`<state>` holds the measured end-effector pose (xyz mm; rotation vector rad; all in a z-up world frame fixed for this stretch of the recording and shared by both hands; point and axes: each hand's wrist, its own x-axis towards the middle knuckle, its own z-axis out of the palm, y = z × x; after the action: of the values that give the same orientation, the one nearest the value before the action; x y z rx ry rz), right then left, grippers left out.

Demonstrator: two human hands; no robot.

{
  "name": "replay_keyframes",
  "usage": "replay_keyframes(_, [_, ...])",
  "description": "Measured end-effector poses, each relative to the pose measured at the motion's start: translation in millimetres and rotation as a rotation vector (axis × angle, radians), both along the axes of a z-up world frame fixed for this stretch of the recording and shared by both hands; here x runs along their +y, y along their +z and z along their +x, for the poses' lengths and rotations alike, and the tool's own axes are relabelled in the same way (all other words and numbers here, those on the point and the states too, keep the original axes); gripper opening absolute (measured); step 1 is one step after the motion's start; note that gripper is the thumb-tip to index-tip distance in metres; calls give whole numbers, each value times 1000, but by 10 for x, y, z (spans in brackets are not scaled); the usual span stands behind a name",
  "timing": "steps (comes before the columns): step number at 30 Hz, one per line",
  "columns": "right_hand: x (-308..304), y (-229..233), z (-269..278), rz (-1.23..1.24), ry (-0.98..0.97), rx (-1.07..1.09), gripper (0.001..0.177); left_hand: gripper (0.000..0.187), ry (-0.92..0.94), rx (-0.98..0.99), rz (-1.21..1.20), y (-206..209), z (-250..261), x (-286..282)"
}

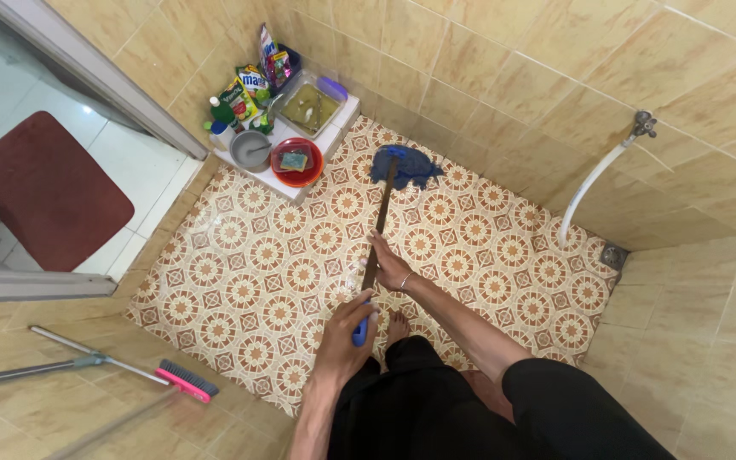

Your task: The person mops a tiled floor by rinsing the mop head under a tap, wringing it out by hand, and then pushing it across the floor surface.

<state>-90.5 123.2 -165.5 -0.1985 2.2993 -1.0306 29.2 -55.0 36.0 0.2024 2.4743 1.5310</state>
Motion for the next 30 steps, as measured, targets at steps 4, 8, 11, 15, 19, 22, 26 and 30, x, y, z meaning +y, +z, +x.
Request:
replay_keyframes(4, [-66, -124, 55, -125, -4, 157, 75, 22, 5, 128, -48, 82, -45, -102])
replay_keyframes(8, [-60, -166, -33, -69, -25, 77, 76, 24, 2, 0, -24, 66, -52, -85])
replay_keyframes(11, [-13, -218, 7, 20, 18, 42, 81, 24, 8, 74, 9, 13, -60, -65])
replay_keyframes(15, [54, -402, -63, -64, -17, 153, 80, 21, -16, 97, -7, -48, -89, 17])
replay_keyframes(19, [231, -493, -137, -25, -10, 199, 78, 23, -15, 162, 9, -12, -206, 129])
replay_keyframes(22, [320, -512, -265, -61, 5, 300, 79, 23, -34, 153, -4, -36, -342, 223])
replay_keyframes(26, [448, -497, -414, -41, -5, 358, 68, 18, -39, 156, -30, -193, -478, 398])
replay_keyframes(30, [589, -495, -598, -48, -20, 232, 77, 16, -66, 141, -46, -353, -608, 549])
